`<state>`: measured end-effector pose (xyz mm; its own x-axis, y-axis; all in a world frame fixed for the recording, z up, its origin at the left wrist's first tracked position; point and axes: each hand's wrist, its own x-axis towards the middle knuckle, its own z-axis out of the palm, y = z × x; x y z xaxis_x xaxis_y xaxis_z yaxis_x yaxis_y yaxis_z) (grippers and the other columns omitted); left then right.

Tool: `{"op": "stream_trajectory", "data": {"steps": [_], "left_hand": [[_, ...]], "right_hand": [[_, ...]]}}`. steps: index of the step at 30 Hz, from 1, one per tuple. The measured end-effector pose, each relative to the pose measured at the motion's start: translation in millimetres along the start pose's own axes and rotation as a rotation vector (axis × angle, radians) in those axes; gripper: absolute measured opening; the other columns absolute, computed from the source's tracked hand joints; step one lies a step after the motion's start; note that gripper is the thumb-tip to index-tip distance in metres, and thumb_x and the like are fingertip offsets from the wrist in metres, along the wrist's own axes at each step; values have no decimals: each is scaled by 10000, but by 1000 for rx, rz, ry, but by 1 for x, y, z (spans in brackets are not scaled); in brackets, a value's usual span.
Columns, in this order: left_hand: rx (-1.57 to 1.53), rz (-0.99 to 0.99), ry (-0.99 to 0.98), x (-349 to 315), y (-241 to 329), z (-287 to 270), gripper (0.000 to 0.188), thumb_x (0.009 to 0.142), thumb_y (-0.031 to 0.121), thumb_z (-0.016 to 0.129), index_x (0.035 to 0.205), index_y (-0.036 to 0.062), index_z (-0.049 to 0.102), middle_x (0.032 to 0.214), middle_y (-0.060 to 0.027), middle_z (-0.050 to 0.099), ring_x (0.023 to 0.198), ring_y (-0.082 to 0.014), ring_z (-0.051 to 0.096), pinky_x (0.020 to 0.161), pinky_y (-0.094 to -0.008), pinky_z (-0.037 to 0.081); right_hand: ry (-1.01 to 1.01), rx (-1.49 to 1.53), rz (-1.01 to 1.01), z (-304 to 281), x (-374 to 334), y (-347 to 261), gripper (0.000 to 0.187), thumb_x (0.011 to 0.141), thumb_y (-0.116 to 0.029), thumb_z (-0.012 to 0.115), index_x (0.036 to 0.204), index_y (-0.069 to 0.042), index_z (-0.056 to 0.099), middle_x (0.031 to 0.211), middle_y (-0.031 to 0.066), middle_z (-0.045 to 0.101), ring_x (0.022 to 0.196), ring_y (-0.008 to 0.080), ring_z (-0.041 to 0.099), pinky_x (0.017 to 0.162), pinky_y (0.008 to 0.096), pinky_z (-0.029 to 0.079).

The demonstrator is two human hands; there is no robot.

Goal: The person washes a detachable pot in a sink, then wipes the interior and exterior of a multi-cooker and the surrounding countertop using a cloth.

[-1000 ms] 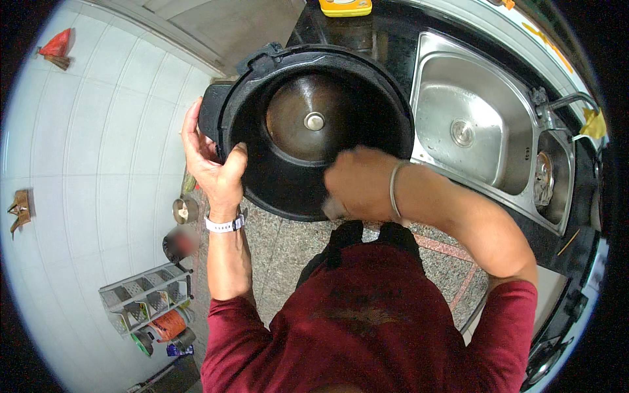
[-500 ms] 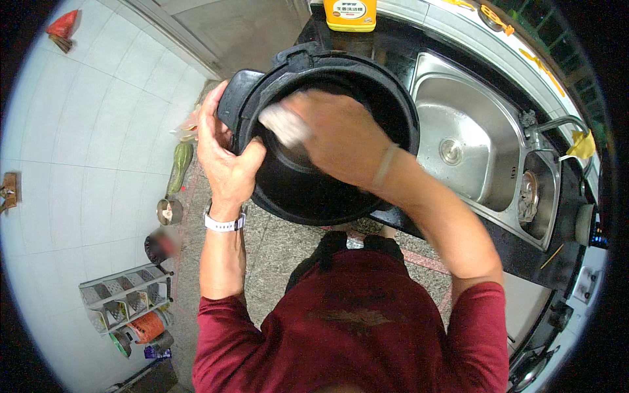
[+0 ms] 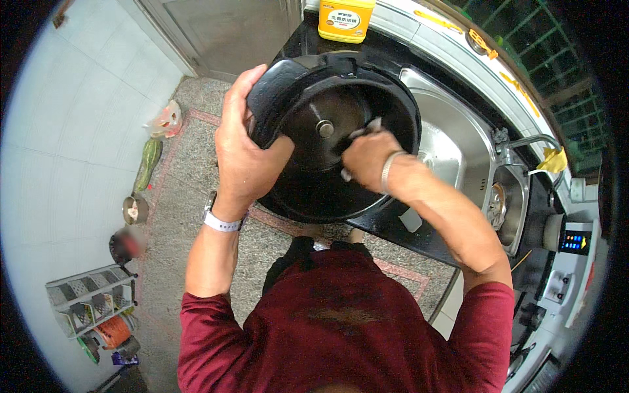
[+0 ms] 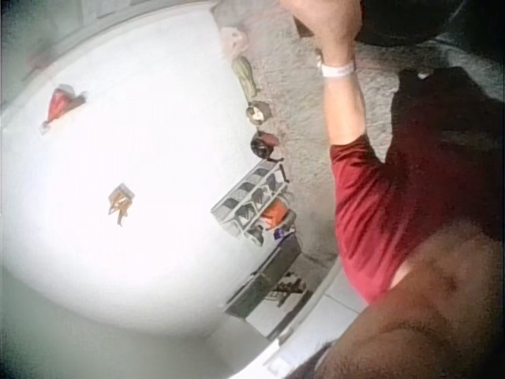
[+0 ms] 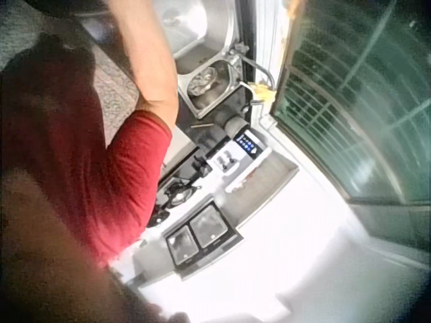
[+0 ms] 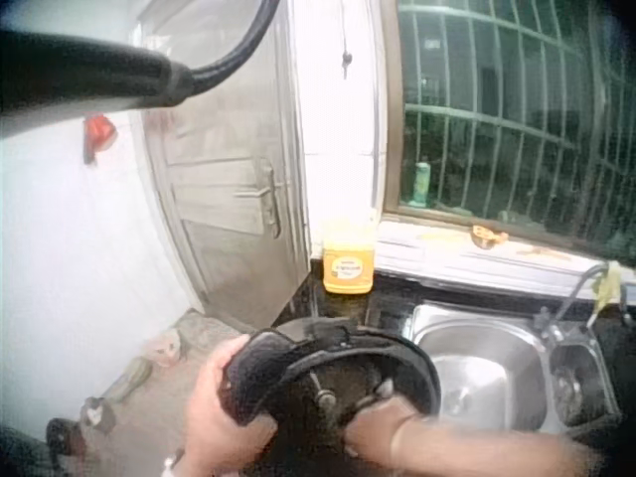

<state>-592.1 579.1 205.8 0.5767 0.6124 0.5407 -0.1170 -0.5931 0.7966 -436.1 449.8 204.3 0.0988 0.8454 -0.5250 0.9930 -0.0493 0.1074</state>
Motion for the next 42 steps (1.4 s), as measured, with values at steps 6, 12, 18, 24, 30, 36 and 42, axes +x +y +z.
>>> {"op": "stream_trajectory", "data": {"steps": [6, 12, 18, 24, 30, 36, 42], "left_hand": [[-64, 34, -39, 3, 0, 10, 768, 639, -106, 557, 1389, 27, 455, 1318, -127, 539, 1235, -229, 533, 1072, -351, 419], [-3, 123, 23, 4, -6, 23, 758, 643, -75, 569, 1384, 38, 457, 1319, -130, 544, 1246, -239, 531, 1070, -346, 417], [-34, 77, 35, 8, -7, 23, 760, 639, -104, 559, 1378, 49, 471, 1320, -128, 554, 1234, -242, 550, 1053, -343, 438], [23, 112, 29, 15, -14, 18, 734, 667, -71, 617, 1371, 49, 450, 1295, -200, 575, 1189, -337, 604, 1011, -382, 481], [-5, 89, 22, 19, -6, 28, 738, 646, -110, 558, 1365, 31, 470, 1296, -139, 563, 1234, -240, 550, 1058, -341, 437], [-90, 53, 19, 24, -12, 30, 731, 645, -111, 555, 1359, 21, 475, 1300, -134, 554, 1236, -240, 542, 1060, -338, 430], [5, 60, 33, 32, -11, 27, 710, 668, -83, 607, 1355, 22, 467, 1290, -182, 573, 1212, -299, 578, 1033, -362, 442]], "right_hand": [[679, -46, 145, 23, -14, 14, 175, 824, -138, 581, 940, -55, 683, 923, 145, 704, 976, 302, 671, 944, 457, 467], [367, 280, 155, 75, 20, -14, 249, 776, -99, 622, 1010, -28, 672, 965, 184, 697, 989, 337, 663, 1026, 479, 426], [504, 991, -377, 41, -43, -37, 422, 677, -35, 626, 1095, 18, 614, 1061, 217, 625, 1036, 409, 618, 911, 451, 513], [607, 477, -97, 11, -88, 18, 398, 604, -19, 692, 999, -49, 647, 937, 139, 636, 949, 355, 631, 804, 405, 527], [394, 8, 140, 70, -14, 13, 342, 712, -66, 691, 1054, -50, 671, 1055, 149, 657, 1098, 311, 612, 907, 375, 481], [486, 1004, -262, 59, -21, -19, 443, 640, 57, 594, 1078, 17, 647, 996, 193, 660, 983, 397, 645, 869, 455, 518], [1278, 225, -6, 2, 16, -6, 277, 710, -67, 645, 985, -47, 677, 1160, 109, 595, 1172, 292, 518, 1025, 470, 387]]}}
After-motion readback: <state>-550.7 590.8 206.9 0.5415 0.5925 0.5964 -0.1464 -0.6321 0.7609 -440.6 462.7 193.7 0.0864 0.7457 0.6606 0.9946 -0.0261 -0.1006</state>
